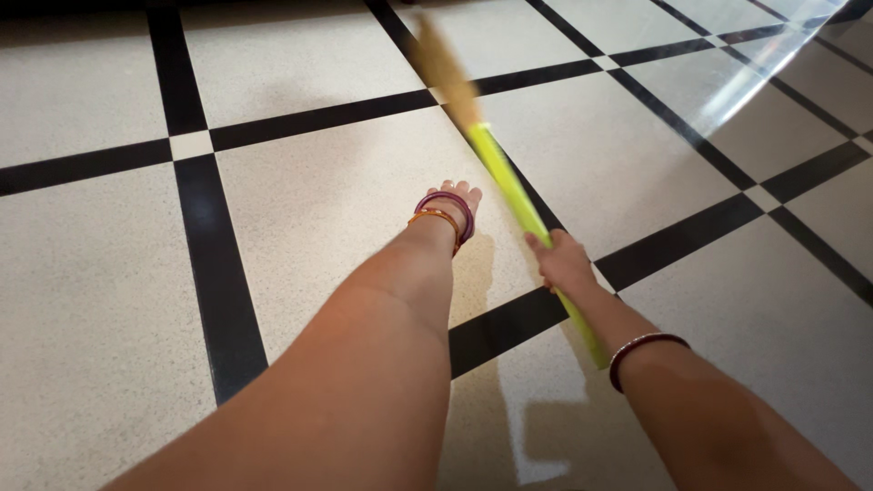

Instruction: The person sweeps a tiled floor using a broom, moving it across the surface and reaching under the edge of dark wooden furniture.

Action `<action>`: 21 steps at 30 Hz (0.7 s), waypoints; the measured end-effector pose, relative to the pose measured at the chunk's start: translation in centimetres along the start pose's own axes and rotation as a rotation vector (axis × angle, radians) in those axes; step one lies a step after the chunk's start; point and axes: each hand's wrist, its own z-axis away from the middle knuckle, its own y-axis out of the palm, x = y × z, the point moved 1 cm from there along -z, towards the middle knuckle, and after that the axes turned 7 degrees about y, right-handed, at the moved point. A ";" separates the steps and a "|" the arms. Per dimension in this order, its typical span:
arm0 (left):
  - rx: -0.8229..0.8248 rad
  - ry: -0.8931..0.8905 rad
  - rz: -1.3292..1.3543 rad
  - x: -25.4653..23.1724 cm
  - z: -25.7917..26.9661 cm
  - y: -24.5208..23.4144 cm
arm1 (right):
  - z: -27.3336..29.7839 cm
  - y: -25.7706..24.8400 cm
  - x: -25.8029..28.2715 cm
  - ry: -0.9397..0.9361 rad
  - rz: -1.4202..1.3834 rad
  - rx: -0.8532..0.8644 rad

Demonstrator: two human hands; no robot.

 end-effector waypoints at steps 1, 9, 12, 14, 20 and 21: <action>0.016 -0.006 -0.003 0.0 0.0 -0.2 | 0.3 0.3 0.5 -0.028 0.075 0.023; 0.003 -0.009 -0.002 0.8 1.3 -0.6 | -0.4 5.0 2.3 -0.338 0.474 0.133; 0.073 -0.029 -0.014 1.1 2.3 -1.3 | -1.1 5.6 1.8 -0.250 0.483 0.142; 0.120 -0.051 0.003 1.4 3.0 -1.6 | -1.7 4.8 1.1 -0.182 0.549 0.139; 0.185 -0.102 0.057 2.6 3.9 -1.8 | -0.8 1.8 -1.2 0.111 0.365 0.109; 0.191 -0.104 0.062 2.7 3.8 -1.8 | -0.7 1.5 -1.4 0.146 0.338 0.091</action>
